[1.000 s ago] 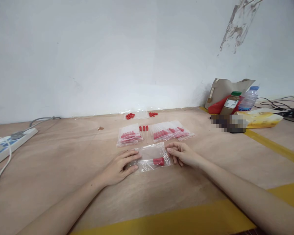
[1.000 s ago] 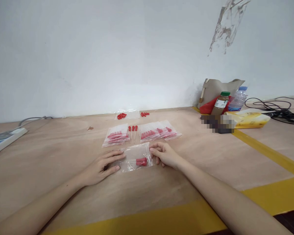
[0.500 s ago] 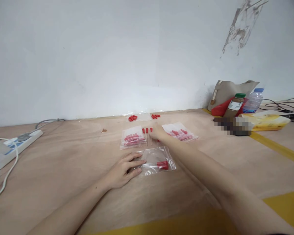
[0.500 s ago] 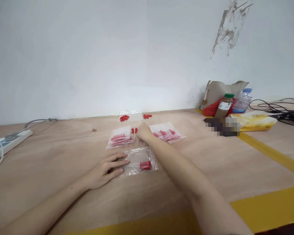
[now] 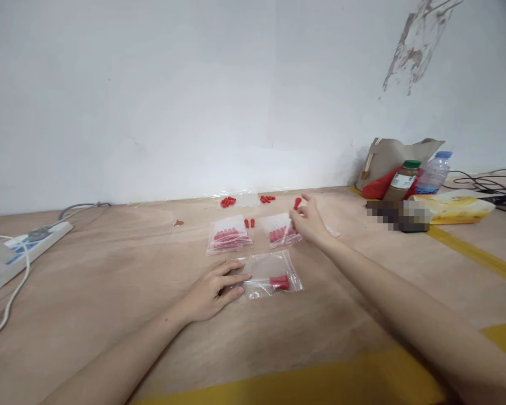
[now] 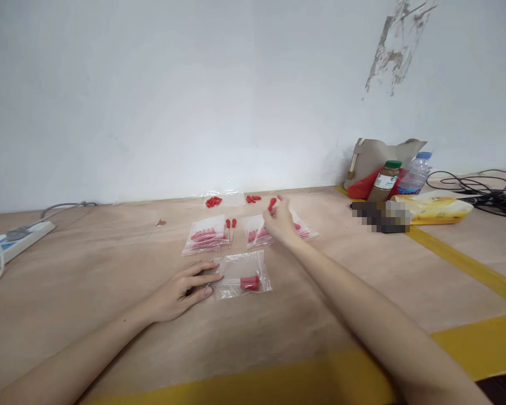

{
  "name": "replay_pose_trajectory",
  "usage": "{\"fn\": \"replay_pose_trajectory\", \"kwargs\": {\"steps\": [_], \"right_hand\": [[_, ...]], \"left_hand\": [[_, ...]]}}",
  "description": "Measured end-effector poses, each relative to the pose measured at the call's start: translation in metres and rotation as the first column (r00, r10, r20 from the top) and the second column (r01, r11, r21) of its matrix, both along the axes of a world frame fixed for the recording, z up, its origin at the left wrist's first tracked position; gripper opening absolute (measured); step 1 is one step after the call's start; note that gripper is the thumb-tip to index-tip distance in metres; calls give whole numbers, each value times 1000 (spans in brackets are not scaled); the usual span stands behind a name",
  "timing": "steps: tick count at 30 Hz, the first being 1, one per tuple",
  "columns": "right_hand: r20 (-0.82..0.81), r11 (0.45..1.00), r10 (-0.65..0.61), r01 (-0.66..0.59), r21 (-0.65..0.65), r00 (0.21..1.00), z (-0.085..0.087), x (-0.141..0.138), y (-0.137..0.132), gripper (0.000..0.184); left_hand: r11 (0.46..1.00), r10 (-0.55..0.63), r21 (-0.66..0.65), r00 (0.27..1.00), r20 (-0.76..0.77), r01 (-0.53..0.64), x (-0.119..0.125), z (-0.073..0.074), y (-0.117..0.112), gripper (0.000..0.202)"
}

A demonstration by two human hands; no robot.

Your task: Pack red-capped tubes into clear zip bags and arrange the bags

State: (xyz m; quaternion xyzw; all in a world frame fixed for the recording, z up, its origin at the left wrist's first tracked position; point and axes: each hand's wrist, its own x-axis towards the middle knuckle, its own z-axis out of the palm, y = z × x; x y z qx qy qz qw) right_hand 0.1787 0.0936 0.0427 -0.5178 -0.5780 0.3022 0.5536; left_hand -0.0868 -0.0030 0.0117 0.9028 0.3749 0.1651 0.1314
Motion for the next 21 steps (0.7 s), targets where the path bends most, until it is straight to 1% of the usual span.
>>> {"fn": "replay_pose_trajectory", "kwargs": {"steps": [1, 3, 5, 8, 10, 13, 15, 18, 21], "right_hand": [[-33, 999, -31, 31, -10, 999, -3, 12, -13, 58], [-124, 998, -28, 20, -66, 992, -12, 31, -35, 55], [-195, 993, -27, 5, -117, 980, -26, 40, -48, 54], [-274, 993, -41, 8, -121, 961, -45, 42, -53, 55], [-302, 995, -38, 7, -103, 953, -52, 38, -51, 54], [-322, 995, -19, -13, -98, 947, -53, 30, -51, 54], [-353, 991, -11, -38, -132, 936, -51, 25, -54, 52], [-438, 975, 11, -107, -197, 899, -49, 22, -59, 42], [-514, 970, 13, -135, -201, 858, -48, 24, -61, 34]], "left_hand": [[1000, 2, 0, 1000, 0, -2, 0, 0, 0, 33], [1000, 2, 1, 1000, 5, -2, 1, 0, 0, 33], [1000, -2, 5, 1000, 13, 2, 1, -1, 1, 33], [1000, 0, 13, 1000, 9, -1, 1, -2, 1, 33], [1000, 5, 17, 1000, -3, -5, 0, -2, 2, 33], [1000, 15, 15, 1000, -25, -15, 0, -2, 1, 33], [1000, 15, 15, 999, -30, -15, 0, -2, 1, 33], [1000, 13, 24, 1000, -15, -13, 0, -1, 0, 35], [1000, 17, 23, 1000, -3, -17, 1, 0, 0, 39]]}}
